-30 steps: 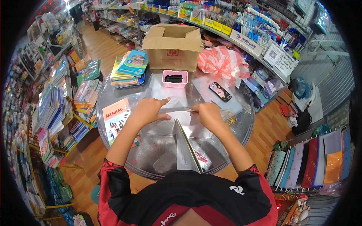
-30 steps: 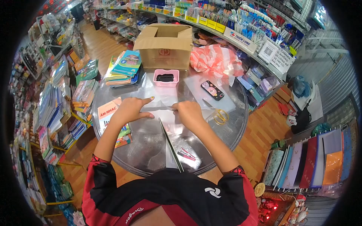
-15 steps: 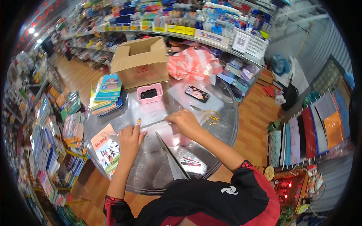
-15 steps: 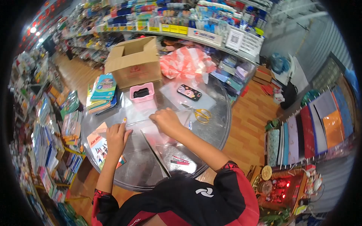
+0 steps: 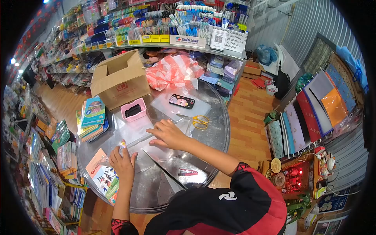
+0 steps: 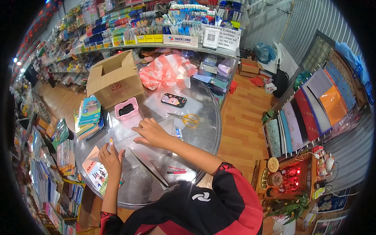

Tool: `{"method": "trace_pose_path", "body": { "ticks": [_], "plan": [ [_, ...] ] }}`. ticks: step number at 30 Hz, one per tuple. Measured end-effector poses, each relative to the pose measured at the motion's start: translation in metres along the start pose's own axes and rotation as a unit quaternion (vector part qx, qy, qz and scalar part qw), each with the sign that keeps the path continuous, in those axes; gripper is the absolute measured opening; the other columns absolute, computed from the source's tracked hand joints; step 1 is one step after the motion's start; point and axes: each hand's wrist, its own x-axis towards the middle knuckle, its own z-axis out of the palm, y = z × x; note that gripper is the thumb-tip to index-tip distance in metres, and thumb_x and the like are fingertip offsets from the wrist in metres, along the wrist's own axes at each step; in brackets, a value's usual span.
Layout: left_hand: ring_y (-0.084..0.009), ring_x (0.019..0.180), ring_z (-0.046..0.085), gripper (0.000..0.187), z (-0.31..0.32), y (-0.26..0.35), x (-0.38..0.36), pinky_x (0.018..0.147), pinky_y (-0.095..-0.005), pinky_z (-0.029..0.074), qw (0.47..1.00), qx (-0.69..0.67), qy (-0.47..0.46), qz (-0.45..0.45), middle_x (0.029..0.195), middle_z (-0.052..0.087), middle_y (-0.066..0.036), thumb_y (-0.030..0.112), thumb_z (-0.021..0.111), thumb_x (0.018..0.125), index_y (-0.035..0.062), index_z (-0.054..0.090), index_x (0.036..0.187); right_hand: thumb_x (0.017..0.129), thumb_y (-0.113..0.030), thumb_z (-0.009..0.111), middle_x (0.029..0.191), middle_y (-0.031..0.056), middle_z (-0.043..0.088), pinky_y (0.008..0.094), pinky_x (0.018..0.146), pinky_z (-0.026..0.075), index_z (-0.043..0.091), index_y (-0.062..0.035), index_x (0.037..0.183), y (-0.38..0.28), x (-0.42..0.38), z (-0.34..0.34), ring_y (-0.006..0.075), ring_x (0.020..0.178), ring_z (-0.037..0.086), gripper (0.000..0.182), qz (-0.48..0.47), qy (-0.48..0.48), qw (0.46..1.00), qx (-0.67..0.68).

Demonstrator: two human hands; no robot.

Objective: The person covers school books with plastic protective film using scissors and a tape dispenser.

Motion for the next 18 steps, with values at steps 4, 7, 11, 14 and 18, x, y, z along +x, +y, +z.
{"method": "trace_pose_path", "body": {
  "ticks": [4, 7, 11, 14, 18],
  "plan": [
    [-0.0333, 0.111, 0.037, 0.053, 0.010, 0.001, -0.004, 0.093, -0.0475, 0.025, 1.000, 0.014, 0.009, -0.005, 0.119, 0.041, -0.017, 0.034, 0.061, 0.075, 0.0042, 0.046, 0.116, 0.077, -0.028, 0.059, 0.083, 0.0063, 0.050, 0.0348, 0.073, 0.034, 0.058, -0.0089, 0.101, 0.004, -0.001, 0.009, 0.0230, 0.083, 0.045, 0.031, 0.010, 0.022, 1.000, -0.003],
    [-0.0335, 0.118, 0.033, 0.048, 0.013, 0.006, -0.005, 0.095, -0.0478, 0.023, 0.998, 0.062, 0.023, -0.018, 0.126, 0.038, -0.018, 0.038, 0.060, 0.075, 0.0090, 0.050, 0.113, 0.076, -0.025, 0.060, 0.083, 0.0059, 0.050, 0.0345, 0.072, 0.035, 0.059, -0.0086, 0.096, 0.006, -0.003, 0.012, 0.0231, 0.083, 0.045, 0.026, 0.016, 0.031, 0.999, 0.003],
    [-0.0346, 0.125, 0.023, 0.055, 0.020, 0.005, -0.007, 0.098, -0.0522, 0.017, 0.996, 0.072, 0.008, -0.054, 0.134, 0.030, -0.018, 0.041, 0.059, 0.075, 0.0143, 0.047, 0.121, 0.075, -0.022, 0.060, 0.081, 0.0053, 0.050, 0.0347, 0.072, 0.034, 0.059, -0.0093, 0.088, 0.008, 0.000, 0.012, 0.0233, 0.082, 0.046, 0.018, 0.021, 0.024, 0.999, 0.020],
    [-0.0361, 0.127, 0.019, 0.058, 0.013, 0.008, -0.006, 0.098, -0.0565, 0.012, 0.996, 0.051, -0.009, -0.075, 0.136, 0.026, -0.018, 0.043, 0.058, 0.075, 0.0153, 0.044, 0.124, 0.075, -0.021, 0.061, 0.080, 0.0051, 0.050, 0.0348, 0.070, 0.034, 0.059, -0.0098, 0.085, 0.006, 0.003, 0.013, 0.0232, 0.080, 0.046, 0.015, 0.027, 0.022, 0.999, 0.019],
    [-0.0375, 0.128, 0.015, 0.061, -0.001, 0.004, -0.009, 0.097, -0.0598, 0.007, 0.991, 0.040, -0.037, -0.120, 0.137, 0.022, -0.019, 0.046, 0.055, 0.077, 0.0126, 0.041, 0.126, 0.074, -0.020, 0.061, 0.079, 0.0051, 0.050, 0.0344, 0.069, 0.032, 0.058, -0.0094, 0.081, 0.007, 0.004, 0.013, 0.0233, 0.079, 0.046, 0.013, 0.031, 0.037, 0.999, -0.010]
  ]
}}
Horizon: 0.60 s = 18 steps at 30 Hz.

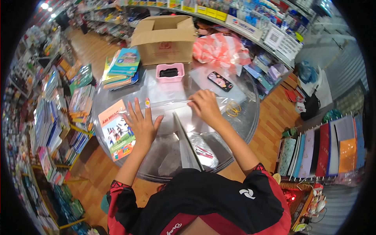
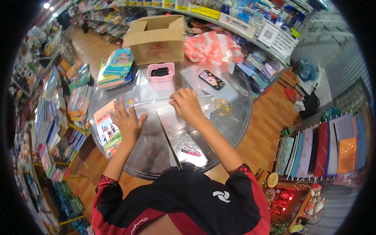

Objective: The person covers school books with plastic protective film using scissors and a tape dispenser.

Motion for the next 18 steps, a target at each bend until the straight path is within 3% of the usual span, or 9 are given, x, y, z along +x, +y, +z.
{"method": "trace_pose_path", "body": {
  "ticks": [9, 11, 12, 13, 15, 16, 17, 18],
  "plan": [
    [-0.0369, 0.128, 0.014, 0.061, -0.009, -0.050, -0.009, 0.099, -0.0579, 0.004, 0.997, 0.053, 0.002, -0.053, 0.138, 0.020, -0.020, 0.048, 0.047, 0.082, 0.0072, 0.039, 0.127, 0.075, -0.018, 0.060, 0.079, 0.0058, 0.050, 0.0349, 0.072, 0.033, 0.057, -0.0091, 0.082, -0.001, 0.004, -0.004, 0.0235, 0.081, 0.046, 0.012, 0.014, -0.029, 0.999, 0.012],
    [-0.0356, 0.129, 0.015, 0.058, -0.015, -0.055, -0.005, 0.099, -0.0562, 0.006, 0.994, -0.053, 0.071, -0.066, 0.137, 0.023, -0.018, 0.041, 0.049, 0.083, 0.0030, 0.039, 0.125, 0.074, -0.018, 0.061, 0.079, 0.0056, 0.050, 0.0347, 0.071, 0.033, 0.057, -0.0089, 0.081, 0.000, 0.003, -0.005, 0.0234, 0.080, 0.046, 0.012, 0.009, -0.027, 1.000, 0.004],
    [-0.0354, 0.127, 0.021, 0.053, -0.026, -0.052, 0.002, 0.101, -0.0499, 0.014, 0.989, -0.073, 0.120, -0.050, 0.134, 0.028, -0.019, 0.029, 0.054, 0.082, -0.0006, 0.040, 0.123, 0.074, -0.018, 0.061, 0.079, 0.0056, 0.050, 0.0347, 0.071, 0.033, 0.057, -0.0089, 0.081, -0.001, 0.003, -0.005, 0.0234, 0.080, 0.046, 0.012, 0.009, -0.028, 1.000, 0.006],
    [-0.0354, 0.127, 0.021, 0.053, -0.037, -0.048, 0.010, 0.101, -0.0499, 0.014, 0.989, -0.073, 0.118, -0.050, 0.134, 0.028, -0.019, 0.029, 0.054, 0.082, -0.0006, 0.040, 0.123, 0.074, -0.018, 0.061, 0.078, 0.0055, 0.049, 0.0346, 0.071, 0.033, 0.057, -0.0089, 0.081, -0.001, 0.003, -0.005, 0.0233, 0.079, 0.046, 0.012, 0.006, -0.029, 1.000, 0.004],
    [-0.0355, 0.121, 0.032, 0.046, -0.056, -0.037, 0.029, 0.097, -0.0462, 0.026, 0.962, -0.203, 0.180, -0.003, 0.127, 0.038, -0.018, 0.023, 0.057, 0.080, -0.0009, 0.045, 0.117, 0.074, -0.017, 0.061, 0.078, 0.0054, 0.049, 0.0345, 0.071, 0.033, 0.056, -0.0089, 0.081, -0.001, 0.003, -0.005, 0.0232, 0.079, 0.046, 0.012, 0.004, -0.030, 1.000, 0.003],
    [-0.0326, 0.108, 0.046, 0.040, -0.064, -0.028, 0.041, 0.091, -0.0385, 0.035, 0.957, -0.226, 0.180, 0.032, 0.112, 0.051, -0.017, 0.015, 0.060, 0.077, -0.0008, 0.049, 0.112, 0.074, -0.017, 0.061, 0.078, 0.0054, 0.049, 0.0344, 0.071, 0.033, 0.056, -0.0089, 0.081, -0.001, 0.003, -0.005, 0.0231, 0.079, 0.046, 0.012, 0.001, -0.029, 1.000, 0.002],
    [-0.0326, 0.108, 0.046, 0.040, -0.060, -0.024, 0.048, 0.091, -0.0385, 0.035, 0.957, -0.226, 0.178, 0.031, 0.112, 0.051, -0.017, 0.015, 0.060, 0.077, -0.0008, 0.049, 0.112, 0.074, -0.017, 0.061, 0.078, 0.0053, 0.049, 0.0344, 0.070, 0.033, 0.056, -0.0089, 0.081, -0.001, 0.003, -0.005, 0.0230, 0.078, 0.046, 0.012, -0.002, -0.028, 1.000, 0.001],
    [-0.0317, 0.104, 0.048, 0.038, -0.053, -0.021, 0.054, 0.090, -0.0376, 0.035, 0.959, -0.257, 0.086, 0.079, 0.110, 0.053, -0.016, 0.014, 0.060, 0.077, 0.0018, 0.051, 0.111, 0.074, -0.017, 0.061, 0.078, 0.0053, 0.049, 0.0344, 0.070, 0.033, 0.056, -0.0089, 0.081, -0.002, 0.003, -0.005, 0.0230, 0.078, 0.046, 0.012, -0.001, -0.029, 1.000, 0.002]
  ]
}}
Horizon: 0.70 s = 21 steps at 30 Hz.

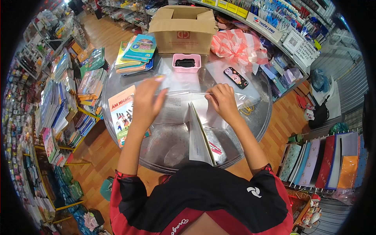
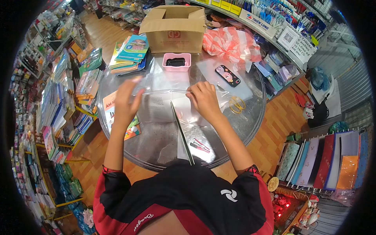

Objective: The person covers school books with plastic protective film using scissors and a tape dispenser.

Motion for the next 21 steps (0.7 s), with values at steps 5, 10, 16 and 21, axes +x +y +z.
{"method": "trace_pose_path", "body": {
  "ticks": [5, 10, 16, 21],
  "plan": [
    [-0.0302, 0.091, 0.053, 0.032, 0.036, 0.010, 0.011, 0.081, -0.0383, 0.039, 0.976, -0.074, -0.196, 0.058, 0.097, 0.058, -0.013, 0.017, 0.060, 0.077, 0.0060, 0.055, 0.107, 0.074, -0.018, 0.061, 0.079, 0.0051, 0.049, 0.0343, 0.072, 0.033, 0.056, -0.0089, 0.081, -0.001, -0.001, -0.003, 0.0227, 0.079, 0.046, 0.012, 0.003, 0.001, 1.000, -0.003],
    [-0.0298, 0.079, 0.055, 0.027, 0.051, 0.002, 0.005, 0.070, -0.0377, 0.043, 0.959, -0.105, -0.264, -0.002, 0.084, 0.058, -0.011, 0.019, 0.058, 0.078, 0.0057, 0.057, 0.101, 0.074, -0.020, 0.062, 0.079, 0.0048, 0.050, 0.0341, 0.071, 0.033, 0.058, -0.0087, 0.085, 0.002, -0.003, -0.005, 0.0222, 0.079, 0.046, 0.016, 0.005, -0.003, 1.000, -0.002],
    [-0.0296, 0.074, 0.056, 0.023, 0.051, -0.003, 0.000, 0.064, -0.0378, 0.045, 0.965, -0.099, -0.239, 0.040, 0.079, 0.057, -0.011, 0.016, 0.058, 0.076, 0.0063, 0.059, 0.098, 0.070, -0.026, 0.065, 0.079, 0.0046, 0.050, 0.0338, 0.073, 0.033, 0.060, -0.0089, 0.088, 0.004, -0.005, -0.007, 0.0220, 0.080, 0.046, 0.025, -0.007, 0.008, 0.999, -0.041],
    [-0.0291, 0.073, 0.055, 0.022, 0.051, -0.004, 0.000, 0.064, -0.0375, 0.045, 0.967, -0.102, -0.227, 0.048, 0.078, 0.056, -0.010, 0.015, 0.059, 0.075, 0.0061, 0.059, 0.095, 0.067, -0.031, 0.067, 0.080, 0.0038, 0.050, 0.0342, 0.075, 0.033, 0.061, -0.0094, 0.088, 0.013, -0.008, -0.025, 0.0216, 0.081, 0.046, 0.031, 0.020, -0.003, 0.996, -0.082]
  ]
}}
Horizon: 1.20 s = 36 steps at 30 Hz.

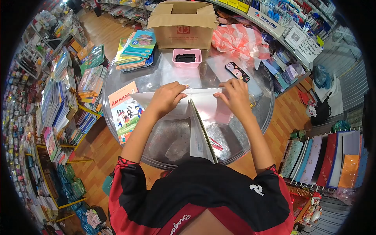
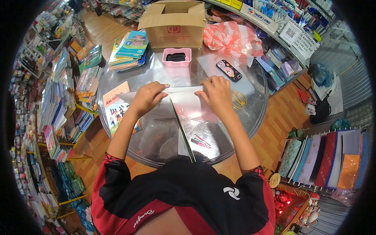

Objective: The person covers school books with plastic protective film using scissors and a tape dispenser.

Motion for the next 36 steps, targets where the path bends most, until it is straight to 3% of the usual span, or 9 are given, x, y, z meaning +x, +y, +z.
{"method": "trace_pose_path", "body": {
  "ticks": [6, 9, 18, 22, 24, 26, 28, 31, 36],
  "plan": [
    [-0.0288, 0.070, 0.055, 0.020, 0.005, 0.002, 0.003, 0.062, -0.0356, 0.044, 0.999, -0.008, 0.018, 0.031, 0.077, 0.055, -0.010, 0.014, 0.060, 0.075, 0.0046, 0.059, 0.092, 0.067, -0.033, 0.067, 0.083, 0.0057, 0.052, 0.0351, 0.079, 0.033, 0.060, -0.0069, 0.089, 0.011, -0.006, -0.030, 0.0243, 0.084, 0.046, 0.035, 0.008, -0.066, 0.996, -0.051],
    [-0.0288, 0.070, 0.055, 0.020, 0.006, 0.005, 0.004, 0.062, -0.0360, 0.044, 0.999, -0.011, 0.019, 0.039, 0.076, 0.055, -0.010, 0.013, 0.060, 0.074, 0.0044, 0.059, 0.092, 0.069, -0.032, 0.066, 0.083, 0.0071, 0.052, 0.0352, 0.080, 0.033, 0.060, -0.0058, 0.090, 0.016, -0.010, -0.041, 0.0257, 0.085, 0.046, 0.034, 0.061, -0.127, 0.990, 0.013],
    [-0.0296, 0.068, 0.054, 0.017, 0.006, -0.002, 0.003, 0.061, -0.0366, 0.043, 0.997, 0.003, 0.054, 0.059, 0.074, 0.054, -0.012, 0.009, 0.059, 0.074, 0.0027, 0.059, 0.090, 0.071, -0.018, 0.064, 0.081, 0.0061, 0.054, 0.0356, 0.078, 0.035, 0.061, -0.0067, 0.085, 0.029, -0.018, -0.041, 0.0251, 0.082, 0.048, 0.018, 0.033, -0.032, 0.999, -0.023],
    [-0.0293, 0.069, 0.054, 0.017, 0.007, 0.002, 0.002, 0.061, -0.0363, 0.043, 0.998, 0.003, 0.049, 0.046, 0.075, 0.055, -0.011, 0.012, 0.057, 0.076, 0.0028, 0.059, 0.090, 0.069, -0.013, 0.066, 0.082, 0.0067, 0.055, 0.0375, 0.079, 0.034, 0.062, -0.0064, 0.083, 0.027, -0.019, -0.057, 0.0250, 0.085, 0.048, 0.016, 0.087, 0.007, 0.992, -0.086],
    [-0.0270, 0.072, 0.055, 0.018, 0.009, 0.001, 0.001, 0.063, -0.0367, 0.043, 0.998, 0.022, 0.055, 0.037, 0.077, 0.056, -0.009, 0.013, 0.057, 0.076, 0.0036, 0.059, 0.092, 0.070, -0.015, 0.066, 0.081, 0.0083, 0.056, 0.0372, 0.078, 0.035, 0.062, -0.0054, 0.082, 0.004, -0.017, -0.064, 0.0256, 0.084, 0.050, 0.016, 0.139, 0.132, 0.978, -0.084],
    [-0.0266, 0.071, 0.055, 0.018, 0.012, 0.000, 0.003, 0.063, -0.0364, 0.043, 0.997, 0.028, 0.066, 0.040, 0.077, 0.056, -0.009, 0.013, 0.057, 0.076, 0.0033, 0.058, 0.092, 0.071, -0.021, 0.066, 0.080, 0.0104, 0.057, 0.0366, 0.075, 0.036, 0.062, -0.0042, 0.078, -0.025, -0.019, -0.062, 0.0260, 0.080, 0.052, 0.018, 0.183, 0.089, 0.973, 0.111],
    [-0.0262, 0.071, 0.055, 0.019, 0.015, 0.001, 0.003, 0.062, -0.0362, 0.042, 0.996, 0.029, 0.070, 0.041, 0.077, 0.056, -0.009, 0.013, 0.057, 0.077, 0.0031, 0.058, 0.092, 0.073, -0.027, 0.064, 0.074, 0.0110, 0.056, 0.0356, 0.071, 0.037, 0.061, -0.0036, 0.071, -0.064, -0.021, -0.053, 0.0259, 0.074, 0.052, 0.024, 0.150, -0.048, 0.977, 0.147],
    [-0.0287, 0.068, 0.054, 0.016, 0.016, 0.002, 0.003, 0.061, -0.0361, 0.043, 0.995, 0.020, 0.089, 0.051, 0.073, 0.055, -0.010, 0.011, 0.057, 0.077, 0.0021, 0.058, 0.089, 0.075, -0.031, 0.061, 0.069, 0.0106, 0.054, 0.0358, 0.068, 0.036, 0.061, -0.0032, 0.067, -0.094, -0.020, -0.029, 0.0254, 0.070, 0.051, 0.029, 0.092, -0.060, 0.990, 0.084],
    [-0.0262, 0.065, 0.053, 0.012, 0.013, 0.013, -0.004, 0.057, -0.0363, 0.042, 0.992, 0.061, 0.095, 0.057, 0.072, 0.055, -0.010, 0.009, 0.059, 0.074, 0.0023, 0.058, 0.085, 0.075, -0.020, 0.058, 0.069, 0.0112, 0.054, 0.0372, 0.066, 0.035, 0.061, -0.0010, 0.067, -0.106, -0.018, -0.021, 0.0261, 0.071, 0.052, 0.021, 0.061, -0.178, 0.982, -0.010]
  ]
}}
